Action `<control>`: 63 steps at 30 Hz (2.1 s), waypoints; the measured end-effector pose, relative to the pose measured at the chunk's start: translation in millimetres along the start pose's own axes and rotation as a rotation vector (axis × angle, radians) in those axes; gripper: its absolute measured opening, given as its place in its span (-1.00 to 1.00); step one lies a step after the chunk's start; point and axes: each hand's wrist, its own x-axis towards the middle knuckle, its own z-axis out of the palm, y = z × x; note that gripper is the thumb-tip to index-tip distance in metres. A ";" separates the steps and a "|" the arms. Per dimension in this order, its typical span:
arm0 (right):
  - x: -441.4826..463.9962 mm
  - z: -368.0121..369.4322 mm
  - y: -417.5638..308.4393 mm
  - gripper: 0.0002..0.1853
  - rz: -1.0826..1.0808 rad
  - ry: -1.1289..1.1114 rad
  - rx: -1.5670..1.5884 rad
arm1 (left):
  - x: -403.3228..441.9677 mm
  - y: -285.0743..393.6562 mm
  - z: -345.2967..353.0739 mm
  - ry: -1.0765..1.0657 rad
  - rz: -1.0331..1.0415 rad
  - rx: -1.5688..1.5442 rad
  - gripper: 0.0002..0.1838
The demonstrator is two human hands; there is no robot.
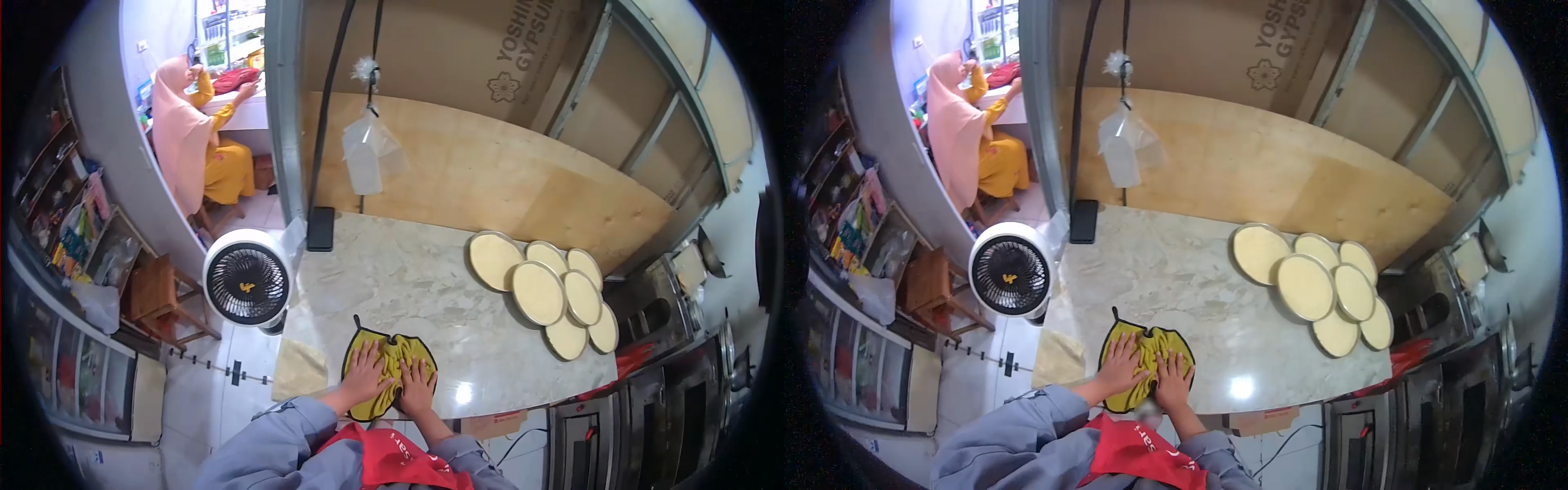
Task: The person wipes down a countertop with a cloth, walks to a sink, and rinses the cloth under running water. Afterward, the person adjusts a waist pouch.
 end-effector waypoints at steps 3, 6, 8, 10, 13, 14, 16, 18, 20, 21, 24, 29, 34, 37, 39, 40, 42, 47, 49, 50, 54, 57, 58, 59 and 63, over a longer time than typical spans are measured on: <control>-14.7 -6.6 28.3 -0.41 0.122 0.029 -0.036 | 28.7 19.6 16.5 -0.036 0.160 -0.029 -0.33; -31.2 -16.9 70.7 -0.37 0.268 0.094 -0.062 | 56.8 44.5 38.8 -0.072 0.344 -0.116 -0.30; -43.6 -25.0 98.3 -0.39 0.384 0.091 -0.079 | 70.9 57.7 47.0 -0.103 0.412 -0.121 -0.31; -52.6 -32.9 117.7 -0.39 0.470 0.124 -0.079 | 81.3 66.3 53.6 -0.070 0.438 -0.189 -0.33; -55.5 -37.3 124.6 -0.40 0.590 0.149 -0.086 | 81.7 65.2 52.2 -0.151 0.428 -0.165 -0.35; -54.2 -38.9 123.9 -0.40 0.627 0.141 -0.098 | 80.1 62.5 54.3 -0.127 0.430 -0.168 -0.35; -51.6 -35.5 117.5 -0.42 0.647 0.166 -0.062 | 73.1 55.3 53.1 -0.164 0.431 -0.160 -0.36; -46.8 -30.7 107.6 -0.43 0.673 0.177 -0.133 | 64.8 46.2 45.7 -0.174 0.379 -0.132 -0.37; -41.7 -21.6 101.0 -0.43 0.636 0.212 -0.141 | 57.5 34.0 38.4 -0.166 0.367 -0.125 -0.37; -38.5 -16.5 97.1 -0.42 0.601 0.206 -0.137 | 53.9 27.0 34.5 -0.159 0.347 -0.124 -0.37; -28.8 -14.1 74.2 -0.40 0.543 0.185 -0.115 | 43.8 4.7 21.0 -0.151 0.296 -0.100 -0.38; -8.5 -10.6 49.4 -0.35 0.398 0.156 -0.076 | 35.9 -24.9 0.0 -0.073 0.194 -0.066 -0.41; 0.5 -1.5 40.5 -0.34 0.305 0.102 -0.121 | 33.0 -35.9 -3.7 -0.061 0.162 -0.040 -0.39; -1.1 -1.6 42.9 -0.33 0.330 0.117 -0.081 | 36.1 -30.7 -2.4 -0.094 0.144 -0.048 -0.35; -1.9 -5.3 46.2 -0.32 0.311 0.136 -0.042 | 40.2 -26.5 0.2 -0.109 0.112 -0.017 -0.30; -2.9 -8.4 50.0 -0.32 0.323 0.139 -0.044 | 43.3 -22.7 0.5 -0.113 0.123 -0.021 -0.30; -3.4 -15.6 60.2 -0.32 0.268 0.145 -0.034 | 50.9 -13.5 1.6 -0.162 0.085 -0.016 -0.29; -4.8 -32.8 124.7 -0.37 0.219 0.168 -0.042 | 76.9 22.8 23.1 -0.185 0.062 -0.022 -0.25; -4.7 -44.2 158.0 -0.38 0.225 0.144 -0.055 | 100.2 44.2 36.5 -0.180 0.067 -0.010 -0.25; -6.4 -48.9 175.1 -0.38 0.236 0.109 -0.068 | 110.0 56.4 44.6 -0.169 0.097 -0.023 -0.24; -5.9 -65.4 239.1 -0.39 0.227 0.137 -0.080 | 148.6 108.7 79.4 -0.209 0.153 -0.062 -0.23; -2.8 -80.6 272.7 -0.39 0.208 0.128 -0.083 | 183.5 149.3 95.8 -0.252 0.185 -0.045 -0.25; -1.4 -85.9 281.0 -0.39 0.194 0.113 -0.085 | 192.4 161.2 99.9 -0.315 0.198 -0.036 -0.26; 1.3 -87.1 290.5 -0.39 0.198 0.111 -0.083 | 200.3 169.1 111.1 -0.222 0.250 -0.065 -0.28; 12.5 -91.9 316.1 -0.39 0.060 0.064 -0.122 | 227.2 195.1 130.9 -0.239 0.331 -0.049 -0.32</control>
